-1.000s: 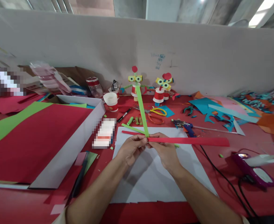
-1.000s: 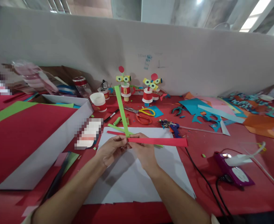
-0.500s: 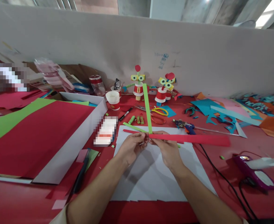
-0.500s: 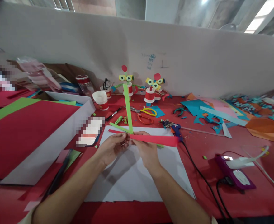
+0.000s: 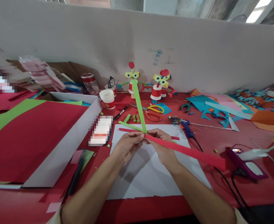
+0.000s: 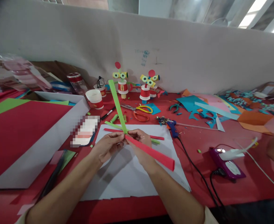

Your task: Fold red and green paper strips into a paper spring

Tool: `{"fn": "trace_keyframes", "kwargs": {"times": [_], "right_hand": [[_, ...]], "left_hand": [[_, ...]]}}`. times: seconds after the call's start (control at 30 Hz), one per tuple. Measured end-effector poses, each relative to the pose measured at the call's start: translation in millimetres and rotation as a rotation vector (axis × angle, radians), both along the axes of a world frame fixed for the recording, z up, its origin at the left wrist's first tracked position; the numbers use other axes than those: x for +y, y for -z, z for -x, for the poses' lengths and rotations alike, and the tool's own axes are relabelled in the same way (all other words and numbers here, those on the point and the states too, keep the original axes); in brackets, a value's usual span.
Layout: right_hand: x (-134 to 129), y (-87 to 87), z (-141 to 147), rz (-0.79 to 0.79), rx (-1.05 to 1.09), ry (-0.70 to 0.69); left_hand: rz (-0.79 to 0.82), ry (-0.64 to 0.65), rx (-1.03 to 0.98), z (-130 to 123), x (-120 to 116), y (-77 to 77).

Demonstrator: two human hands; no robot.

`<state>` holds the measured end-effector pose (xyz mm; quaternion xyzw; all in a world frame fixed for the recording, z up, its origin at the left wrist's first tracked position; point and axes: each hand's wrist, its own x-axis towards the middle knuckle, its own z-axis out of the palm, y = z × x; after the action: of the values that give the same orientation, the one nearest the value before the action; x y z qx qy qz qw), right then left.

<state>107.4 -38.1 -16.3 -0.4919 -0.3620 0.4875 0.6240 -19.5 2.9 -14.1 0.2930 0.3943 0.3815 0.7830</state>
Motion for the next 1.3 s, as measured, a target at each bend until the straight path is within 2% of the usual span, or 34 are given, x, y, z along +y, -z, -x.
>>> {"fn": "trace_keyframes", "kwargs": {"times": [0.2,0.33,0.5,0.63,0.83,0.93,1.3], "right_hand": [[-1,-1.0,3,0.009,-0.019,0.018],[0,0.1,4,-0.002,-0.064,-0.001],[0,1.9,6,0.044,0.002,0.014],[-1,3.0,6,0.026,-0.047,0.022],[2,1.6,-1,0.037,-0.057,0.048],[2,-0.8,-1,0.059,-0.076,0.033],[-1,-5.3,3,0.095,-0.033,-0.003]], "left_hand": [[-0.09,0.019,0.06,3,2,-4.3],[-0.111,-0.014,0.074,2,3,-2.2],[-0.139,-0.061,0.103,-3,-1,3.0],[-0.155,-0.082,0.107,-4,-3,0.5],[-0.1,-0.039,0.039,0,-3,-8.0],[-0.142,-0.068,0.074,2,-1,-5.7],[-0.279,-0.006,0.129,5,2,-5.0]]}}
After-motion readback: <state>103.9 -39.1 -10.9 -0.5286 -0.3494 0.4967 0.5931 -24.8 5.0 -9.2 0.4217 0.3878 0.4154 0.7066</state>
